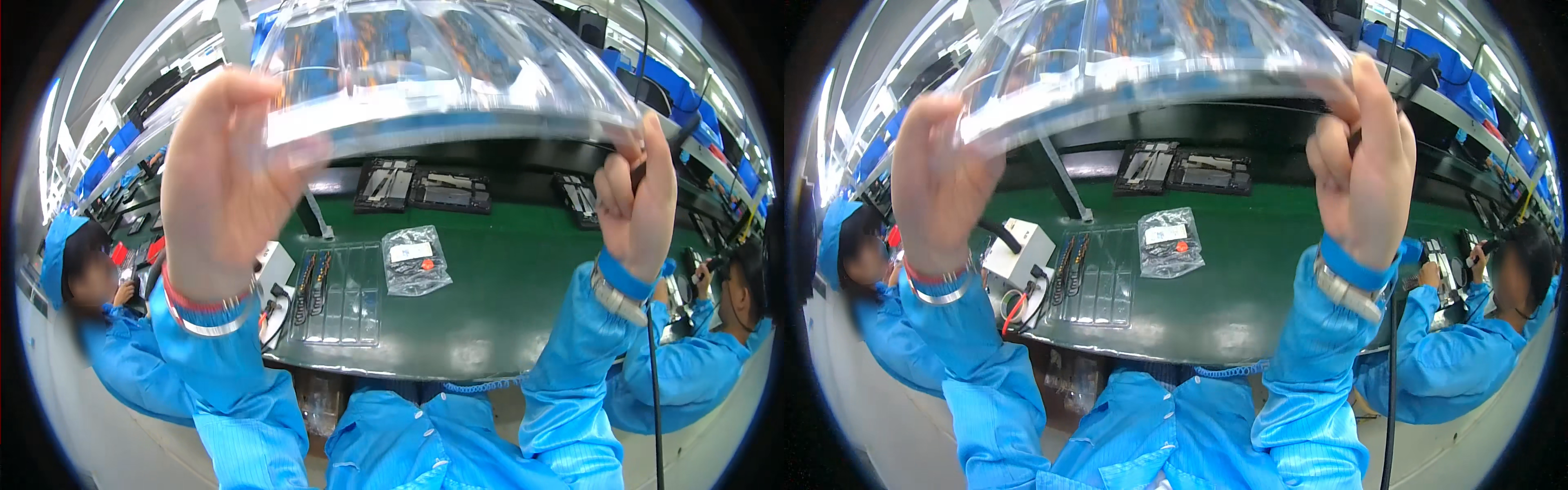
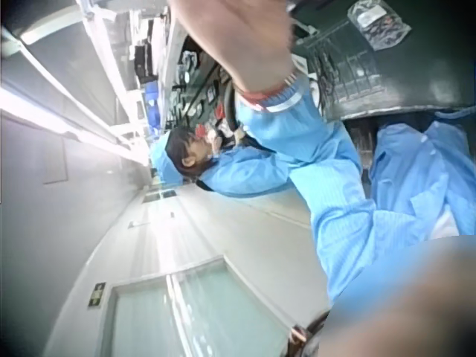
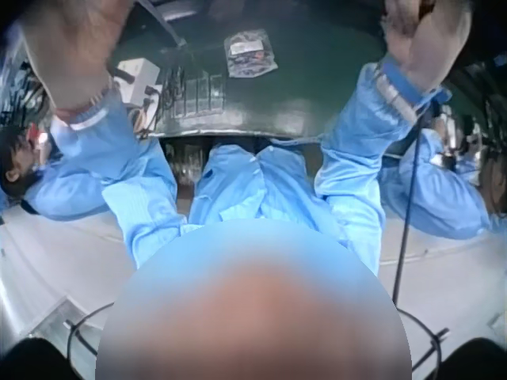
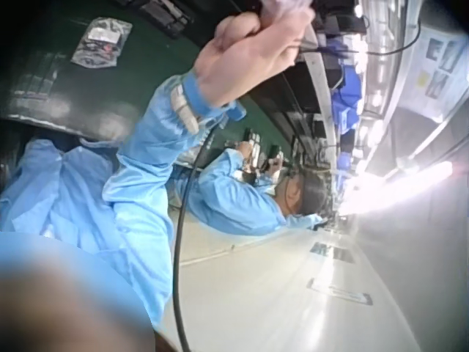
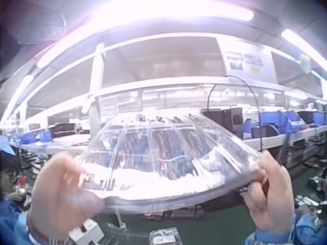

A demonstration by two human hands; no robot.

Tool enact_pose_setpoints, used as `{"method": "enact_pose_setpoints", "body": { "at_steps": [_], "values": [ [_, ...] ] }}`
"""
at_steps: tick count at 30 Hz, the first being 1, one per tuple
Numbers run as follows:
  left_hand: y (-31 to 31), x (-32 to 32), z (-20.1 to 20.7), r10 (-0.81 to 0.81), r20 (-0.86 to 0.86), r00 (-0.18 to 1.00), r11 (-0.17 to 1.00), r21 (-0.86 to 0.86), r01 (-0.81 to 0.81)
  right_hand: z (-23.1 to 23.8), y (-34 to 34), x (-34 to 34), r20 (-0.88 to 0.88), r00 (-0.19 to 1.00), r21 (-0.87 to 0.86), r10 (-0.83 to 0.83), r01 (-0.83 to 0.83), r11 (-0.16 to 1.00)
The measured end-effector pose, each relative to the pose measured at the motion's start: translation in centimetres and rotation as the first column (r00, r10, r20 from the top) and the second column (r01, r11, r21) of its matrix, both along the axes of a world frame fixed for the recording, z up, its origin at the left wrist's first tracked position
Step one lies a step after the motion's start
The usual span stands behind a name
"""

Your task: The person assembles electronic components on a green workbench in a factory setting. They use a black plastic tool to press down and secure internal parts within a device chassis, then place the finished unit into a clear plastic tray on an overhead rack. The person repeats this process with multiple units, retrieving new chassis from the table and moving completed ones to storage.

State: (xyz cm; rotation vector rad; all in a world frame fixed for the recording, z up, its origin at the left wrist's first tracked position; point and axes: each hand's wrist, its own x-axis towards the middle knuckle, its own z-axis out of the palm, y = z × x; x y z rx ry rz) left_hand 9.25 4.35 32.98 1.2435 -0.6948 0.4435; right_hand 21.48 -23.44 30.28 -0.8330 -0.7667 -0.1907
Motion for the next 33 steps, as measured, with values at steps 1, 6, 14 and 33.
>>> {"method": "enact_pose_setpoints", "body": {
  "at_steps": [1,6,14,33],
  "values": [
    [-1.1,-1.7,-1.1,0.070,-0.057,0.996,0.993,-0.090,-0.075,-1.2,-0.1,-0.7,0.013,0.999,0.000,0.052,-0.052,0.999],
    [-5.1,-6.6,-4.5,0.068,-0.338,0.939,0.944,-0.283,-0.170,-6.2,-0.1,-5.1,-0.146,0.988,-0.086,-0.041,0.029,0.996],
    [-5.8,-10.5,-13.4,0.213,-0.517,0.829,0.840,-0.337,-0.426,-12.1,-0.2,-9.7,-0.350,0.932,-0.281,-0.096,-0.007,0.960],
    [-4.0,-10.2,-18.8,0.182,-0.655,0.734,0.811,-0.321,-0.488,-16.0,0.8,-11.3,-0.457,0.874,-0.368,-0.165,-0.017,0.930]
  ]
}}
